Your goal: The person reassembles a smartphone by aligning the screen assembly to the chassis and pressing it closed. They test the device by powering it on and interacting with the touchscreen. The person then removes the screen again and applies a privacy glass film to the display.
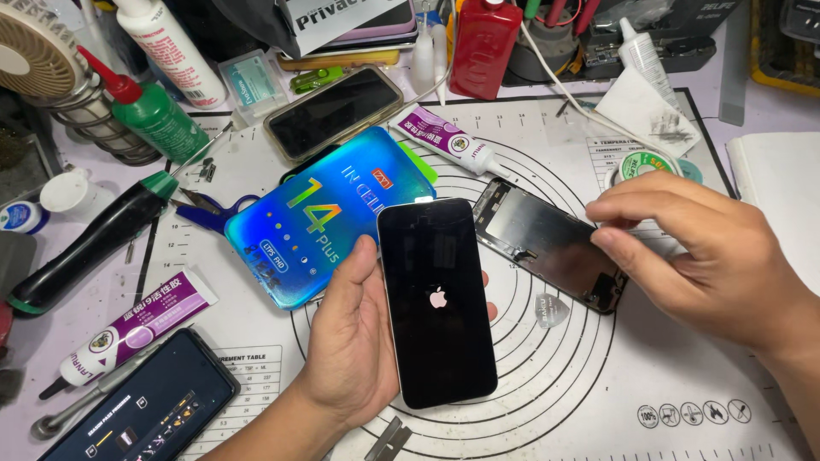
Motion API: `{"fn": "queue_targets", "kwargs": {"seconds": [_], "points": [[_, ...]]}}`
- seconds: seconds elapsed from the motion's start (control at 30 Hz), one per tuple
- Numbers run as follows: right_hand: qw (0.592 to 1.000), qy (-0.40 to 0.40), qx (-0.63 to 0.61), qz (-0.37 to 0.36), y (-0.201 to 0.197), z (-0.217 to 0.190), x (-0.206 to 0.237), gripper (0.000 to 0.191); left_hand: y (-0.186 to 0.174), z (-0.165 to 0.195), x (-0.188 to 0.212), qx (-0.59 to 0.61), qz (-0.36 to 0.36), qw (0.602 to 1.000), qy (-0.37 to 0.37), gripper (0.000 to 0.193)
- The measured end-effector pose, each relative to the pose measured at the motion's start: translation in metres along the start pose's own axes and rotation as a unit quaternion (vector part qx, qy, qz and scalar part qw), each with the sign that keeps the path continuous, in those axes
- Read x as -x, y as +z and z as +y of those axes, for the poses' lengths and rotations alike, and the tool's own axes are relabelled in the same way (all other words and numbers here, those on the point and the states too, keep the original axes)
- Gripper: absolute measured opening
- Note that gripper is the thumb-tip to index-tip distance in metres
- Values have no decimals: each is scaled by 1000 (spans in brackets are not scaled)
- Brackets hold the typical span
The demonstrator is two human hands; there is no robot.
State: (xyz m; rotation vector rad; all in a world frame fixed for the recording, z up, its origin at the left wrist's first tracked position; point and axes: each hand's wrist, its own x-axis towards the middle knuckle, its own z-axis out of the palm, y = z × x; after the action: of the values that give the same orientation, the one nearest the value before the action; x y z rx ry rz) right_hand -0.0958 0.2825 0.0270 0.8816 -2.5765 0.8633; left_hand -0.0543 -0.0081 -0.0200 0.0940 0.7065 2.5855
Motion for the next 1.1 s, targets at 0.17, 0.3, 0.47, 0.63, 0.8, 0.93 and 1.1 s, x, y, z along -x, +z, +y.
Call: {"fn": "queue_targets", "kwargs": {"seconds": [0.17,0.3,0.47,0.63,0.8,0.93,1.1], "points": [[998,44,23,-33,6,1,-10,17,-2,-2,1,-20,3,1000,1,71],[996,69,18,-60,9,6,-8,20,-2,-3,1,-39,5,999,-10,73],[987,100,55,-114,11,8,-8,46,-2,-2,0,-27,27,999,-17,73],[962,186,103,-169,13,0,-11,74,-2,-3,0,-25,25,999,-2,70],[940,253,139,-184,16,-11,-11,77,-4,-4,0,-20,26,999,-9,71],[931,278,142,-188,16,-14,-15,87,-4,-3,-1,-23,20,1000,-7,70],[913,343,101,-195,19,-17,-20,92,-1,-2,0,-25,37,999,-17,71]]}}
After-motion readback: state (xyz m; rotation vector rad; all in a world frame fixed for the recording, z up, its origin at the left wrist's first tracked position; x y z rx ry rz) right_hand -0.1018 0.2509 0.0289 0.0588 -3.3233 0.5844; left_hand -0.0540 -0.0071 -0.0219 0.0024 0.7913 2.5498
